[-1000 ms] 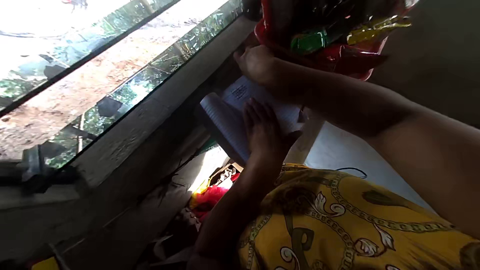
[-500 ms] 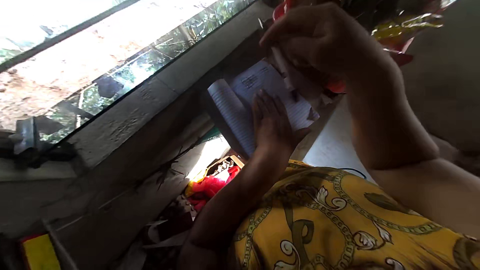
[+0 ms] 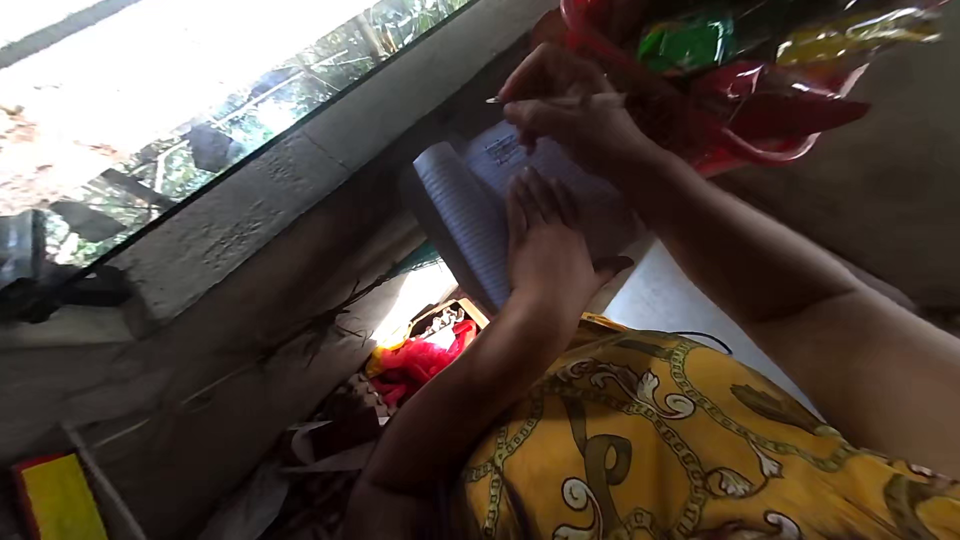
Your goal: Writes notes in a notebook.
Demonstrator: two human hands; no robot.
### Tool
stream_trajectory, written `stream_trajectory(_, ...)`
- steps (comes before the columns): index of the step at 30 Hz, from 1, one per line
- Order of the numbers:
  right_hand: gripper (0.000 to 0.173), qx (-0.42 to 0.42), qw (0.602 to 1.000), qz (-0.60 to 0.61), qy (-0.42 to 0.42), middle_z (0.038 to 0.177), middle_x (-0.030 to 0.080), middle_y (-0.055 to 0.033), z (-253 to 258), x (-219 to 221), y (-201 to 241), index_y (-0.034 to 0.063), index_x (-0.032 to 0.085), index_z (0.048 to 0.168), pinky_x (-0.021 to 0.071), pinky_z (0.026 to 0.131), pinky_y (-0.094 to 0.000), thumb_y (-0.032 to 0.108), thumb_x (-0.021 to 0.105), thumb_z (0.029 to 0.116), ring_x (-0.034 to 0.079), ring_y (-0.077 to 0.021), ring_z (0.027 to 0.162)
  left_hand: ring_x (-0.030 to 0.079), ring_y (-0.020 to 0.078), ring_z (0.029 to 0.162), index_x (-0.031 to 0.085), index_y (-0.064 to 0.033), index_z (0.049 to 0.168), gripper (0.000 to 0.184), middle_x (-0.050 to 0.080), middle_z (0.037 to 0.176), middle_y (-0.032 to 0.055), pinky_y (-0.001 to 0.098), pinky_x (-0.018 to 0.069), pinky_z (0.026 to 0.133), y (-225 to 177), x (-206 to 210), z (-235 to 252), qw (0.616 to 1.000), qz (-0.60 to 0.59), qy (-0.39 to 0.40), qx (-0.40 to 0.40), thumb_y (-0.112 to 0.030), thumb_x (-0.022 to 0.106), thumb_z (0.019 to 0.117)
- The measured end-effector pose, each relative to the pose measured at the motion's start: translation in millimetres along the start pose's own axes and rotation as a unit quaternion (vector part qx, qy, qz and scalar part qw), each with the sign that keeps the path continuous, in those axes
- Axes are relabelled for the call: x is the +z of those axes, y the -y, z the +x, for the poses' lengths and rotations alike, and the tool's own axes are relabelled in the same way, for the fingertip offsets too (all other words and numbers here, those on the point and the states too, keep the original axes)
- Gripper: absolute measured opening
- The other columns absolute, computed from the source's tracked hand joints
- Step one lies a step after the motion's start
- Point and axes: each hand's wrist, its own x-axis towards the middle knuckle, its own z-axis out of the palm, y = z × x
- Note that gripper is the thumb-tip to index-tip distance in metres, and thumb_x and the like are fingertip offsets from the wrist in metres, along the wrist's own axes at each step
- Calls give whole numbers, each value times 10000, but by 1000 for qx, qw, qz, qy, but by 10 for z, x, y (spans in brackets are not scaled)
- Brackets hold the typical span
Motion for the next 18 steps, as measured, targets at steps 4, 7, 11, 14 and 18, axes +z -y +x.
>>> stream_trajectory(4,192,28,995,-89,-31,782,593,31,73,47,-258,92,525,967,462,605,-172,177,697,959,552,-13,649,157,483,1535,224,103,1571,1244,181,1622,367,548,93,1251,2,-4,-1,1000,11,0,-1,-880,425,836)
stream_trajectory(7,208,-5,991,-112,-74,692,542,68,42,96,-288,107,496,876,420,551,-142,108,700,919,506,18,579,119,459,1550,206,99,1578,1254,161,1634,353,527,52,1257,3,-16,3,1000,-3,8,-6,-882,431,830)
stream_trajectory(11,226,32,990,-99,-90,620,483,85,56,133,-244,127,484,794,364,498,-151,62,659,920,440,15,508,98,461,1552,175,99,1584,1254,143,1638,354,532,32,1251,1,-54,16,1000,1,29,-6,-877,427,837)
stream_trajectory(14,246,65,990,-84,-89,615,465,83,77,91,-217,139,454,794,378,483,-147,52,626,947,433,8,491,114,468,1548,183,97,1583,1253,144,1636,356,538,44,1251,2,-54,12,1000,9,24,-3,-883,413,837)
stream_trajectory(18,222,15,985,-137,-101,642,502,102,36,29,-291,148,484,791,413,513,-144,65,627,940,481,28,532,161,483,1535,219,109,1570,1250,198,1614,373,541,87,1252,14,9,2,1000,3,-14,5,-877,436,832)
